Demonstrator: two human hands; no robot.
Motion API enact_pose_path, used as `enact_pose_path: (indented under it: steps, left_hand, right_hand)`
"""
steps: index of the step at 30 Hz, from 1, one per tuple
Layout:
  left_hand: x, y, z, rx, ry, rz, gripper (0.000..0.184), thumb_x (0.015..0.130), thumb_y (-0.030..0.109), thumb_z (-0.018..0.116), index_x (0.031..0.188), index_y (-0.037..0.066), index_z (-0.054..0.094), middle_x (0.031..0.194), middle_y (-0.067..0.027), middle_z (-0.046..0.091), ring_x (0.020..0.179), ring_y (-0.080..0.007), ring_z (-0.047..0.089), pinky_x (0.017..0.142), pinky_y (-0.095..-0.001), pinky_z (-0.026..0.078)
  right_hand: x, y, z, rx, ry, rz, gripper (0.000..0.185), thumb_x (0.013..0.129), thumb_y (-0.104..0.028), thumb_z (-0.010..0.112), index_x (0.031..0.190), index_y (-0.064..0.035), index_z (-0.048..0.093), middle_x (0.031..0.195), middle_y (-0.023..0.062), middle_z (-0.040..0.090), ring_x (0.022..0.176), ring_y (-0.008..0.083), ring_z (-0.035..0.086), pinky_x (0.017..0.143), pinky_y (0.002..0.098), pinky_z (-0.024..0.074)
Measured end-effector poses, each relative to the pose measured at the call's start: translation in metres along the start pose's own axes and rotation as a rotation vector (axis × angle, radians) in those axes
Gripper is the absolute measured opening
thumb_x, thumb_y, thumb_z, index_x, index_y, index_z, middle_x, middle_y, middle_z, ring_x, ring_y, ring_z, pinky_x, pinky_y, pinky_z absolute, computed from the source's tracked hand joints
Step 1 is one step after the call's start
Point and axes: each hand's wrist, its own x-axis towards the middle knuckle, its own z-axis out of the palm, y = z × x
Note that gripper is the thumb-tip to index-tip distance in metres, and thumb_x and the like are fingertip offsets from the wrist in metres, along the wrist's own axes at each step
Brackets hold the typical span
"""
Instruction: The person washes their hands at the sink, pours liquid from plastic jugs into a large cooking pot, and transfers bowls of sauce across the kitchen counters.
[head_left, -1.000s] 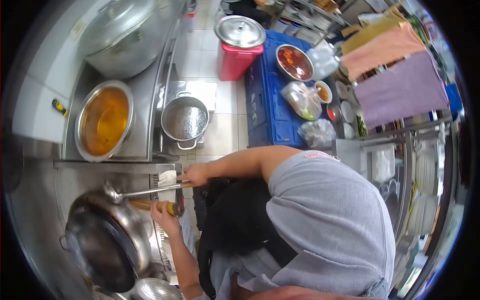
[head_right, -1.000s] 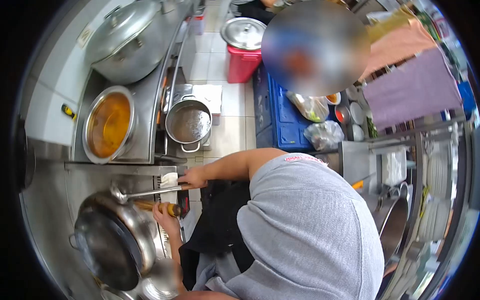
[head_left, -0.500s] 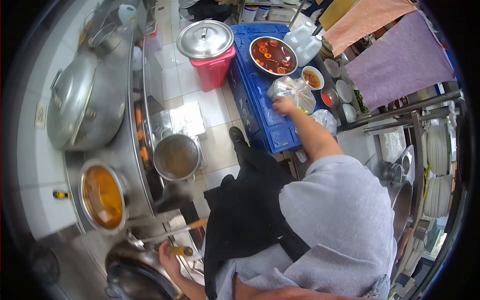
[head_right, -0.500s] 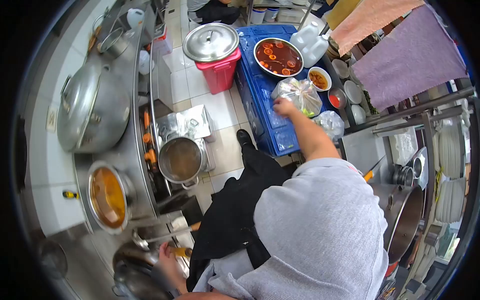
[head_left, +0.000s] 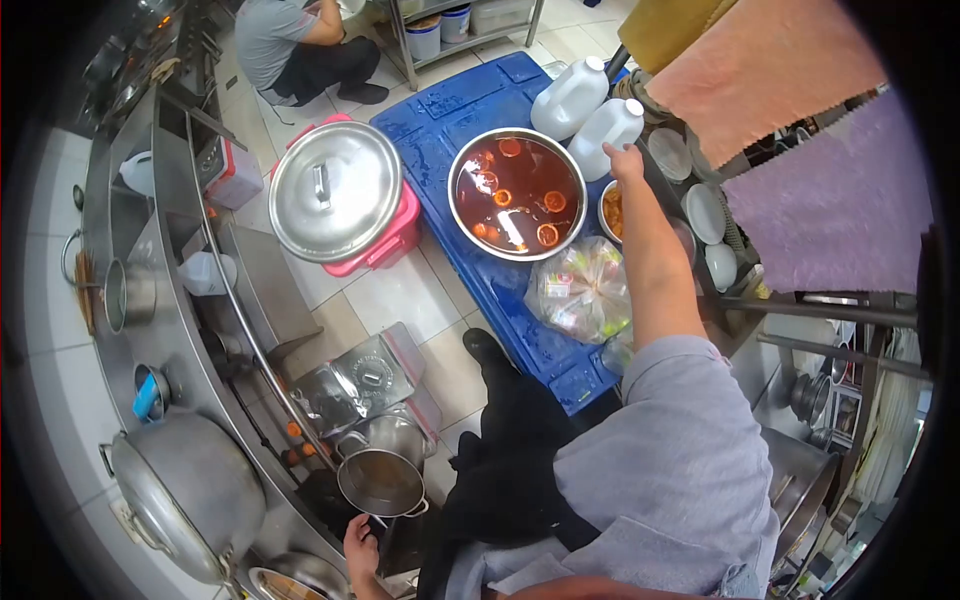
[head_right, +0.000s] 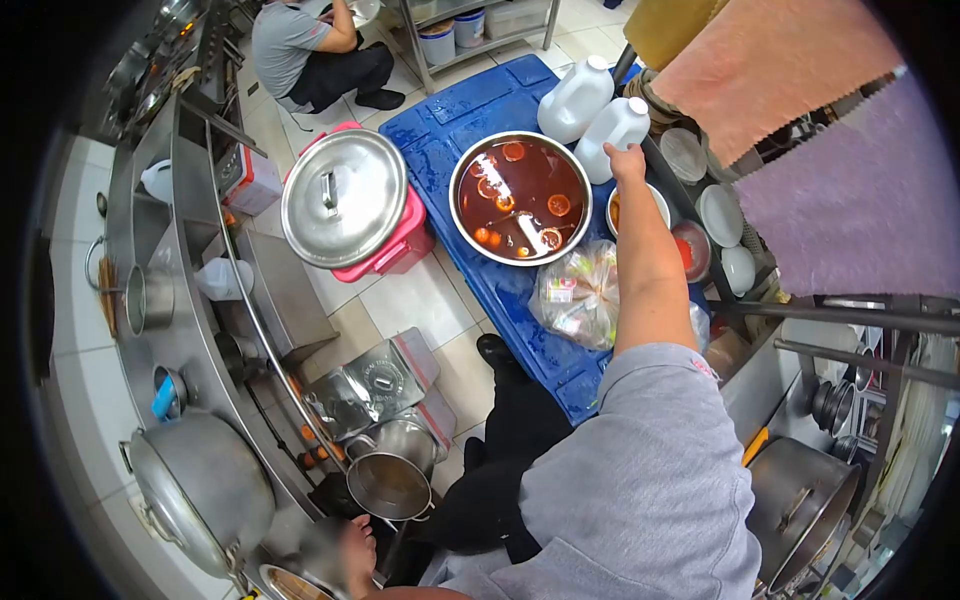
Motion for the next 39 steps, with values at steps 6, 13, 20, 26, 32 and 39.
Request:
enact_pose_path:
  steps: [6, 13, 20, 26, 32, 39]
  left_hand:
    - [0.036, -0.013, -0.018, -0.041, -0.03, -0.073, 0.052, 0.07, -0.011, 0.041, 0.118, 0.002, 0.058, 0.114, -0.0081, 0.06, 0.1, -0.0174, 0.056, 0.089, -0.0276, 0.046]
    - [0.041, -0.002, -0.022, -0.054, 0.016, -0.171, 0.049, 0.072, -0.01, 0.041, 0.116, 0.001, 0.059, 0.112, -0.0076, 0.061, 0.094, -0.0157, 0.054, 0.088, -0.0276, 0.046]
    - [0.016, 0.083, 0.003, 0.237, 0.169, 0.388, 0.03, 0.087, -0.003, 0.052, 0.113, 0.004, 0.064, 0.111, -0.0147, 0.064, 0.106, -0.0259, 0.063, 0.095, -0.0338, 0.047]
    - [-0.077, 0.193, 0.007, 0.168, 0.383, 1.003, 0.045, 0.078, 0.01, 0.07, 0.122, 0.009, 0.062, 0.134, -0.0167, 0.05, 0.124, -0.0347, 0.049, 0.104, -0.0426, 0.041]
    - [-0.203, 0.097, 0.009, 0.028, 0.743, 1.292, 0.033, 0.075, 0.015, 0.072, 0.107, 0.009, 0.066, 0.127, -0.0163, 0.052, 0.117, -0.0351, 0.052, 0.103, -0.0472, 0.039]
    - [-0.352, -0.095, 0.056, -0.08, 1.44, 0.686, 0.013, 0.079, 0.016, 0.067, 0.091, 0.013, 0.065, 0.1, -0.0029, 0.062, 0.109, -0.0237, 0.06, 0.105, -0.0561, 0.033]
  right_hand:
    - [0.023, -0.019, 0.035, 0.088, 0.064, 0.152, 0.061, 0.077, -0.029, 0.077, 0.123, 0.0051, 0.057, 0.124, 0.0231, 0.061, 0.115, 0.0354, 0.06, 0.096, 0.0404, 0.0456]
    - [0.017, -0.036, 0.02, 0.194, 0.157, -0.051, 0.04, 0.083, -0.02, 0.07, 0.116, 0.0005, 0.06, 0.111, 0.0201, 0.067, 0.105, 0.0359, 0.064, 0.09, 0.0419, 0.0475]
    - [-0.091, -0.086, -0.052, -0.022, -0.168, -0.754, 0.055, 0.09, -0.03, 0.066, 0.126, 0.0092, 0.051, 0.11, 0.0235, 0.066, 0.1, 0.033, 0.065, 0.087, 0.0395, 0.0486]
    - [-0.397, -0.17, -0.077, -0.039, -0.98, -1.193, 0.039, 0.085, -0.027, 0.068, 0.105, 0.0063, 0.062, 0.093, 0.0243, 0.068, 0.088, 0.0365, 0.066, 0.082, 0.0419, 0.0489]
    - [-0.685, -0.135, -0.114, 0.252, -1.916, -1.2, 0.027, 0.079, -0.016, 0.076, 0.095, 0.0027, 0.067, 0.085, 0.0118, 0.07, 0.077, 0.0139, 0.063, 0.072, 0.0305, 0.0491]
    - [-0.916, -0.068, -0.2, 0.072, -2.243, -1.481, 0.024, 0.079, -0.013, 0.075, 0.096, 0.0019, 0.066, 0.084, 0.0071, 0.069, 0.08, 0.0115, 0.06, 0.074, 0.03, 0.049]
